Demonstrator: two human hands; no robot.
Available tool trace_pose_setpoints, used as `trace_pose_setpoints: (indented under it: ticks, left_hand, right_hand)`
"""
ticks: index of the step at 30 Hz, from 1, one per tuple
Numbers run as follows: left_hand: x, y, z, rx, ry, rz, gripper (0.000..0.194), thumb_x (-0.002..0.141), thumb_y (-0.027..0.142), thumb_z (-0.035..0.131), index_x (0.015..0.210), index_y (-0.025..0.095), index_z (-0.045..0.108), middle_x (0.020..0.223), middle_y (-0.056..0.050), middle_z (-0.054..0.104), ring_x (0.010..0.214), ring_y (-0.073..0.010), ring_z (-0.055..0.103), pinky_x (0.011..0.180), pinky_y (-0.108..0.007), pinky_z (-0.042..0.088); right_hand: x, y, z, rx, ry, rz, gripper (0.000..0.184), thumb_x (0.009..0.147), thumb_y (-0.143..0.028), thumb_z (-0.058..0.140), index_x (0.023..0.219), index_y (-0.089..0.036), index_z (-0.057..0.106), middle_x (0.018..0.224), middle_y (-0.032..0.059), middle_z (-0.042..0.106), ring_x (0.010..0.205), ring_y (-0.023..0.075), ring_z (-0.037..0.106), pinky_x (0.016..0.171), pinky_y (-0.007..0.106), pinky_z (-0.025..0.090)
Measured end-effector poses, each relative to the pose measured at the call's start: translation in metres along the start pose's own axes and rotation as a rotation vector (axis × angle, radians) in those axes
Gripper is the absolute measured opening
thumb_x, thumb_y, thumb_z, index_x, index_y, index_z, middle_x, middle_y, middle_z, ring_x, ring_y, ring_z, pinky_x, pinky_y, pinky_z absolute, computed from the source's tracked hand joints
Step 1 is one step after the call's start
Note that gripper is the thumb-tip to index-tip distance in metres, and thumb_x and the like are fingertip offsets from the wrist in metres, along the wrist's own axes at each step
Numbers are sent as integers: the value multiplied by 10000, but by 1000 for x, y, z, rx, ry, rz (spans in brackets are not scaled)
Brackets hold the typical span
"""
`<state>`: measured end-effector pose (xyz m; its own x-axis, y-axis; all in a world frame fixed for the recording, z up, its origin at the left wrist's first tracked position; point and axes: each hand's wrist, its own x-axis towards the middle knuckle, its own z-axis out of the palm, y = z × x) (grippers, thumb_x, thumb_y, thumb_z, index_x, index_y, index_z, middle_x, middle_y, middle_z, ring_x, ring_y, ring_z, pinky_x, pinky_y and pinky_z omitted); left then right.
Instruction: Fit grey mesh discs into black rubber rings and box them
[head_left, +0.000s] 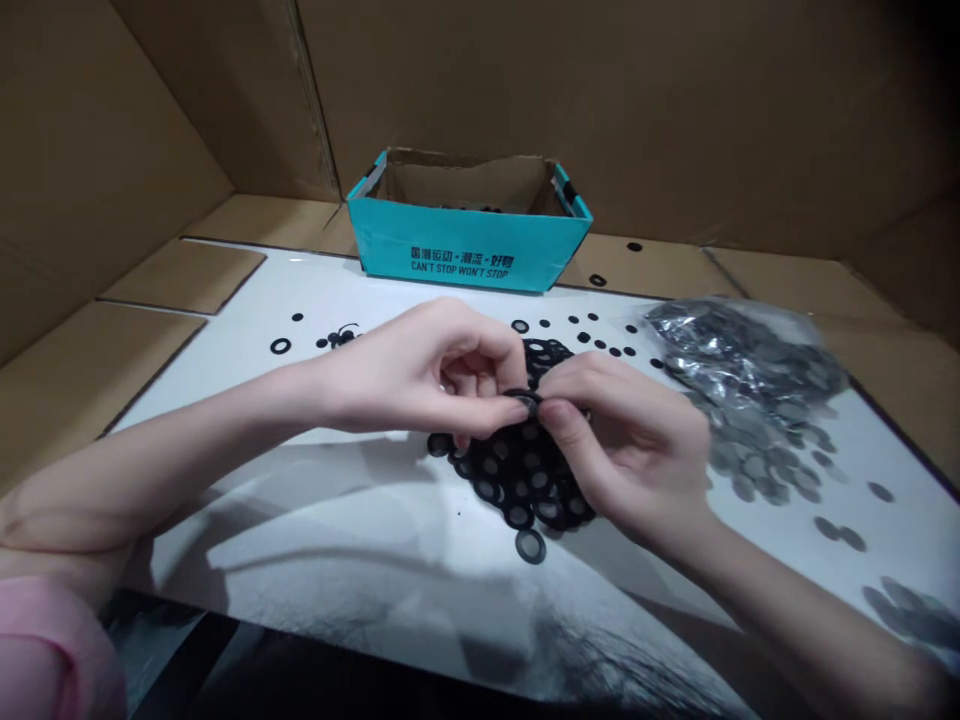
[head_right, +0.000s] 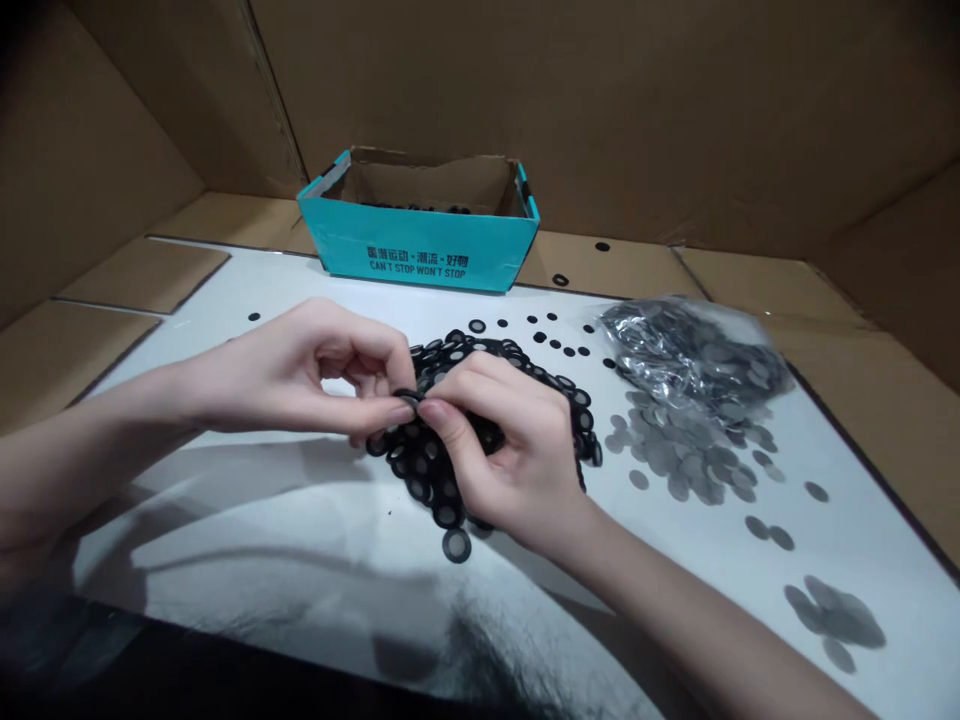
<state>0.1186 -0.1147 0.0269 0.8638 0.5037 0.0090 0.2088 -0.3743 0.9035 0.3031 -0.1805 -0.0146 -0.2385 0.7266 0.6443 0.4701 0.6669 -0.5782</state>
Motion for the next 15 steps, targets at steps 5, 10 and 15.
trace_pose_setpoints:
  ticks: [5, 10, 15]
  left_hand:
    - [1, -2, 2, 95, 72, 40, 82, 788, 145, 619, 708, 128, 603, 589, 26, 579, 545, -63, 556, 489, -136, 449]
    - [1, -2, 12, -97, 93, 38, 71, 883, 193, 554, 835, 146, 529, 694, 12, 621, 629, -80, 650, 566, -144, 539]
    - [1, 2, 7, -166, 15, -29, 127, 871, 180, 563, 769, 159, 490, 601, 26, 615, 510, -68, 617, 475, -131, 505]
  right_hand:
    - [7, 6, -8, -57, -207, -81, 176, 882, -141, 512, 718, -200, 534, 619, 7, 539, 580, 120, 490, 556, 265, 409]
    - [6, 11, -9, -15, -138, -72, 202, 886, -133, 504, 699, -208, 516, 589, -6, 506, 563, 119, 465, 533, 264, 396]
    - [2, 5, -2, 35, 4, -41, 191, 871, -107, 511, 718, -214, 553, 649, 18, 566, 602, 137, 528, 558, 291, 431]
